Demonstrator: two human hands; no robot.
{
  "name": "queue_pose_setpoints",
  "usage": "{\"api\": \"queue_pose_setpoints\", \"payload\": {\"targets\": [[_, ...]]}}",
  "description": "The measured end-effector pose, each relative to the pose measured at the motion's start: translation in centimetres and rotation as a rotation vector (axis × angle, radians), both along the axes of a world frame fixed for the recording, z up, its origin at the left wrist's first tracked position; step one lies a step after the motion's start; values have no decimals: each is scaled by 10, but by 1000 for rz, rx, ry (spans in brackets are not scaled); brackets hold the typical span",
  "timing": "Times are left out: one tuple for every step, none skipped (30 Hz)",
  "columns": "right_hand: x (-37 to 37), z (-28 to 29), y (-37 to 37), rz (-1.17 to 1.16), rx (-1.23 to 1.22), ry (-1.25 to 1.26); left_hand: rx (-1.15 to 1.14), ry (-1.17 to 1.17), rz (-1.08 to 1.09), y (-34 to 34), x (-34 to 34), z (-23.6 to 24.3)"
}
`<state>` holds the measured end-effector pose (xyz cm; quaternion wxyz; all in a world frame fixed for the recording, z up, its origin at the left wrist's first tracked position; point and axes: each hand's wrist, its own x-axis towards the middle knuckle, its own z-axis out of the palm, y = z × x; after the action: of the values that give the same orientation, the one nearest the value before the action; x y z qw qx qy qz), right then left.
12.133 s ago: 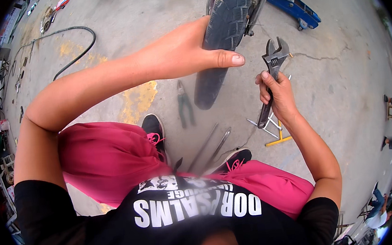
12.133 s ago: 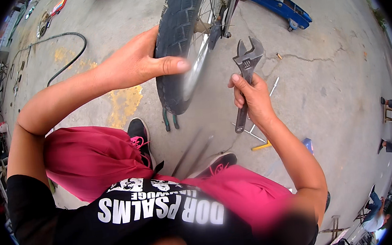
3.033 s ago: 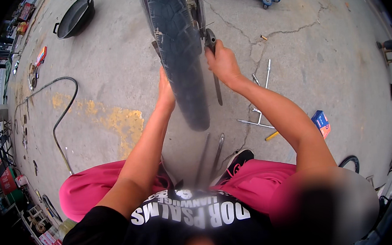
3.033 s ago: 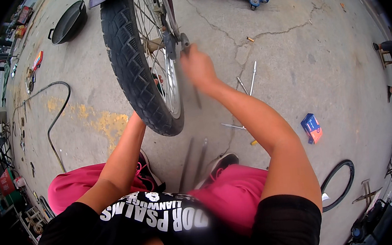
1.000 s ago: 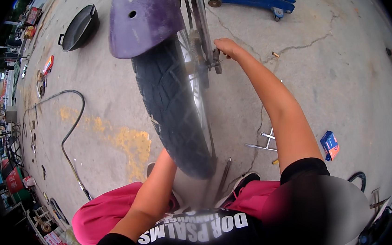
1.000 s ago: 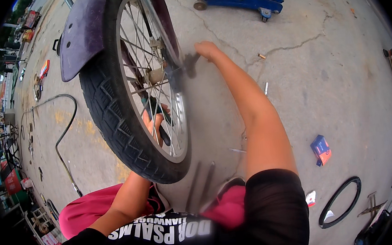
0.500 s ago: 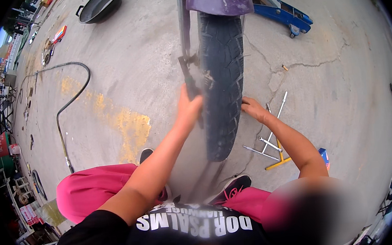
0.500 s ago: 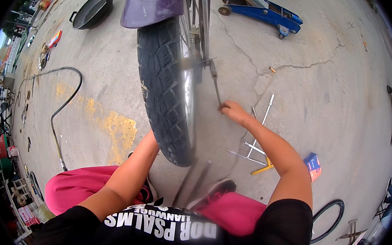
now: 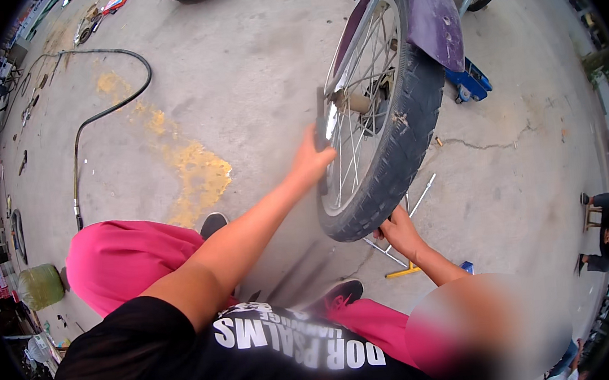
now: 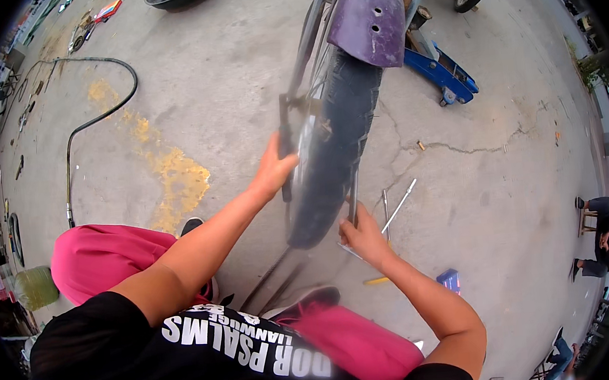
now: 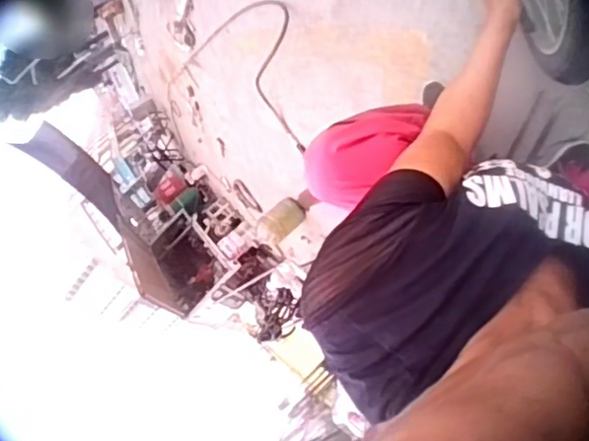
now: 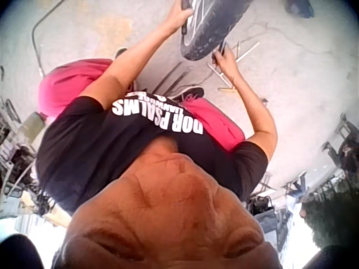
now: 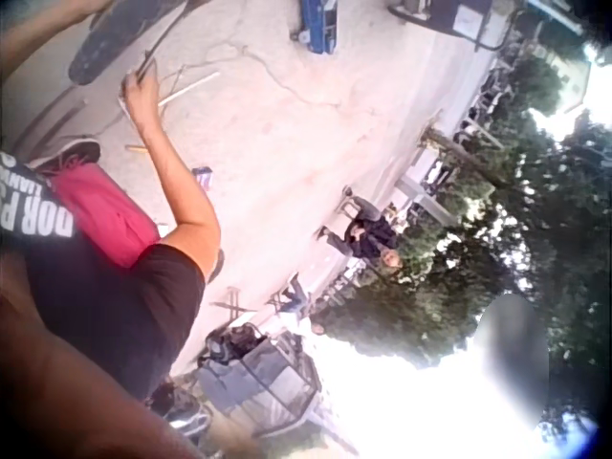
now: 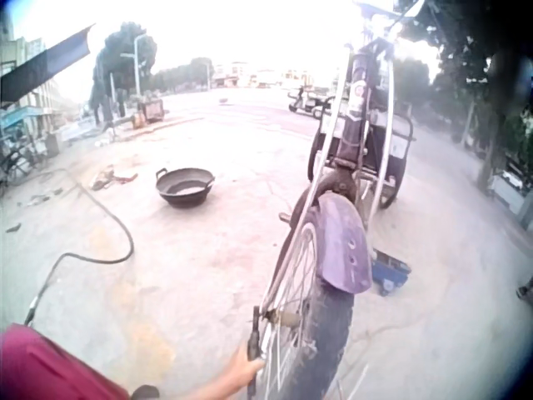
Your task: The person sits on the ground and uses a wrench to tighten the axle nuts on a bicycle wheel. After securing the wheel, they use an air hose with a pressure gauge to inflate the tire.
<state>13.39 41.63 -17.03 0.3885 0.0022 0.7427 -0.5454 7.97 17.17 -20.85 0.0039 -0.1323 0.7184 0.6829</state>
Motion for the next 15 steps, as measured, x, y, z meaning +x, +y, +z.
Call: {"api": "queue_pose_setpoints", "payload": {"targets": [[8, 16, -1, -52, 22, 45, -4, -18, -5, 1, 1, 2], [17, 28, -1, -105, 44, 92, -9, -35, -10, 1, 0, 6], [25, 38, 0, -157, 63, 139, -17, -52, -15, 1, 0, 9], [31, 48, -1, -174, 54, 248, -30, -50, -4, 2, 0, 9], [30, 62, -2, -185, 50, 282, -43, -48, 4, 3, 0, 9], [29, 76, -4, -195, 45, 318, -58, -45, 13, 3, -1, 8], [27, 88, -5, -203, 38, 353, -48, -28, 5, 2, -1, 5], [23, 95, -6, -230, 58, 441, -40, -11, -3, 1, -2, 1], [15, 100, -4, -167, 99, 563, -34, 6, -14, 0, -3, -2], [3, 105, 0, -101, 138, 684, -41, 3, -23, -2, -3, -5], [-9, 108, 4, -36, 184, 805, -44, 1, -35, -2, -4, -8], [-23, 110, 5, -47, 210, 1098, -47, -3, -47, -1, -4, -8], [-36, 121, 5, -11, 240, 1192, -39, -4, -44, -1, -5, -9], [-51, 135, 4, 26, 268, 1282, -31, -8, -41, 0, -4, -6], [-68, 148, 0, 5, 262, 1399, -22, -11, -40, 1, -4, -5]]}}
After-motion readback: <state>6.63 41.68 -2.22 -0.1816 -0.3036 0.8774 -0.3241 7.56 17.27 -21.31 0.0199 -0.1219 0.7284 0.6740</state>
